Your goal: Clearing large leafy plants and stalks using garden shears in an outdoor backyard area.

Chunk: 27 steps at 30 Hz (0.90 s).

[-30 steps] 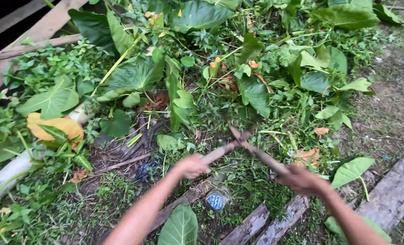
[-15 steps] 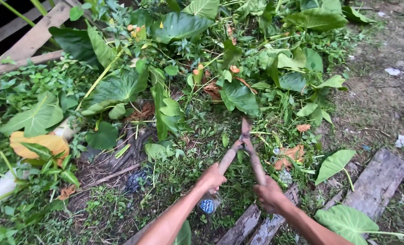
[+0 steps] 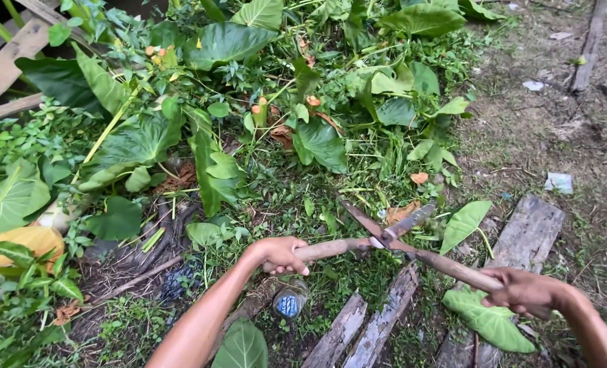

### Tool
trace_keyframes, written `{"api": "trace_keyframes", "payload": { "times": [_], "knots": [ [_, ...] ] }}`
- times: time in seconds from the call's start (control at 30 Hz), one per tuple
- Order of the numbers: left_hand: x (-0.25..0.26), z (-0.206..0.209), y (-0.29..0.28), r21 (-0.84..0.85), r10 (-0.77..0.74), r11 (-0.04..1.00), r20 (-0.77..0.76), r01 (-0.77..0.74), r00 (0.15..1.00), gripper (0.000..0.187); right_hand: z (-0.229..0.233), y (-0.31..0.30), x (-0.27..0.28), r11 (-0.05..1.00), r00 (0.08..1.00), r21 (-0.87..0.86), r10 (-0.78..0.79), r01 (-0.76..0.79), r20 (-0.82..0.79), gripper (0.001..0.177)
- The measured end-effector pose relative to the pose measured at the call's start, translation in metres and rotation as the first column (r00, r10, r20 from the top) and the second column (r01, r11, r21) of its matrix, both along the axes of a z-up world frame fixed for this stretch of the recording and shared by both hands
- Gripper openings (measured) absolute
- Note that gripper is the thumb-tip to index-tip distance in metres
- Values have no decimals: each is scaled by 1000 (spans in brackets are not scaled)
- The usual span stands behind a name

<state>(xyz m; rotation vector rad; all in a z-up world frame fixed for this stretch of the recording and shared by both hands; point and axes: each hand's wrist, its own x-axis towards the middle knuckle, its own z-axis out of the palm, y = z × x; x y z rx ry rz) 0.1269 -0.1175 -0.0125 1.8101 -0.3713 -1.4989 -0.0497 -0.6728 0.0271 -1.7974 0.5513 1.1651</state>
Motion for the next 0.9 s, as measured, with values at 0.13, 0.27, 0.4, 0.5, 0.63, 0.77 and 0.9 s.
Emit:
{"api": "trace_keyframes", "payload": {
  "times": [0.13, 0.27, 0.4, 0.5, 0.63, 0.77, 0.9],
  "knots": [
    [-1, -48, -49, 17, 194, 981, 69, -195, 979, 37, -15, 95, 54, 991, 993, -113, 75, -65, 88, 47],
    [-42, -99, -128, 83, 538, 821, 216, -564, 815, 55, -134, 181, 79, 934, 859, -51, -302, 353, 414, 25],
    [-21, -83, -70, 66, 489, 863, 131, -500, 862, 51, -65, 127, 46, 920, 872, -391, 188, 4, 451, 39],
    [6, -70, -12, -76, 263, 963, 56, -258, 963, 49, -27, 57, 29, 969, 971, -230, 140, -94, 192, 54],
    [19, -34, -15, 34, 140, 989, 100, -144, 985, 43, -32, 22, 33, 988, 979, -128, 110, -88, 172, 54],
    [-82, -12, -150, -83, 505, 851, 400, -519, 764, 92, -47, 191, 59, 945, 927, -208, -173, 251, 334, 42],
    [-48, -123, -147, -28, 771, 636, 73, -771, 633, 42, -146, 136, 92, 893, 884, -410, 33, 183, 467, 49]
  ]
}}
